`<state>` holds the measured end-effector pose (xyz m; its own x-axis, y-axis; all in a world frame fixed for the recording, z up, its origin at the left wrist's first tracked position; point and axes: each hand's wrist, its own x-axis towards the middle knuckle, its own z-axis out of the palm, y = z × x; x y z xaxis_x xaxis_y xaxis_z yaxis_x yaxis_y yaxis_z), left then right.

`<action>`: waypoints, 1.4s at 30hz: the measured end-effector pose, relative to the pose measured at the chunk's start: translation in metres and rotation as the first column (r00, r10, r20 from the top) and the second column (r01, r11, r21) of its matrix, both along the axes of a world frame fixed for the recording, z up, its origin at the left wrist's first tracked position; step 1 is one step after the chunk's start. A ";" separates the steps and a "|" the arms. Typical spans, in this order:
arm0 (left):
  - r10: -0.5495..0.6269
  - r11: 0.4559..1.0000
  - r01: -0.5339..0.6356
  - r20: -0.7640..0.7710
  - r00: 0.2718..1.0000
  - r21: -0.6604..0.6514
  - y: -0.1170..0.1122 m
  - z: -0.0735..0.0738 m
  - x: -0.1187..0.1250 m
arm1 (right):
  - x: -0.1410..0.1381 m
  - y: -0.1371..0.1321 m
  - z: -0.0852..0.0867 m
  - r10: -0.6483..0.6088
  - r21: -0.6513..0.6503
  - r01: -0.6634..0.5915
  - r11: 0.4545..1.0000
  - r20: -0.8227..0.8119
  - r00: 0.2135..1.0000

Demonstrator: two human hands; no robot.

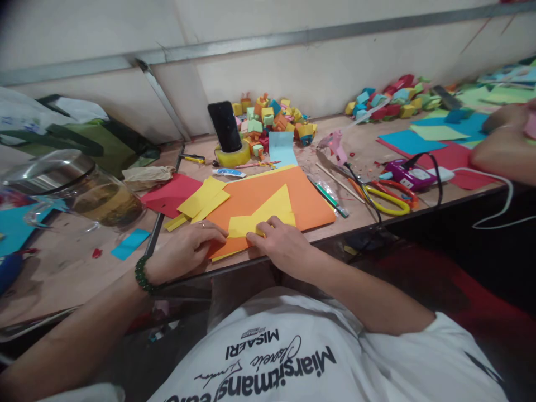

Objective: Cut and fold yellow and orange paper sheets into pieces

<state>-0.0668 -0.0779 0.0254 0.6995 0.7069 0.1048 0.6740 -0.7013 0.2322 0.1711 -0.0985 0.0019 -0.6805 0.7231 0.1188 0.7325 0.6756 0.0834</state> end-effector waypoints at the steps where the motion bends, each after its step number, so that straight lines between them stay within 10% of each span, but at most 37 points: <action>1: 0.043 0.999 -0.043 0.005 0.999 -0.025 0.000 0.000 0.000 | -0.004 0.000 0.005 -0.005 -0.007 0.006 1.000 0.028 1.000; 7: 0.007 1.000 -0.004 -0.236 0.972 0.014 -0.006 0.004 0.008 | -0.014 0.010 0.009 0.090 -0.002 -0.090 0.996 0.120 0.989; 16: 0.028 0.994 0.004 -0.280 0.960 0.114 -0.021 -0.002 0.003 | 0.051 -0.002 -0.021 0.059 0.140 -0.057 0.988 -0.007 0.998; 26: 0.103 0.964 0.005 -0.389 0.915 0.268 -0.028 0.001 0.026 | 0.087 0.013 -0.016 -0.293 0.227 0.327 0.918 -0.171 0.941; 42: 0.092 0.961 -0.026 -0.232 0.968 0.274 0.054 0.002 0.102 | 0.099 0.058 0.008 -0.677 -0.045 0.677 0.734 -0.117 0.726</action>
<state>0.0348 -0.0243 0.0269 0.6852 0.7168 0.1292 0.7283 -0.6723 -0.1323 0.2702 -0.0409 0.0100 0.0094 0.9862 0.1655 0.9994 -0.0039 -0.0334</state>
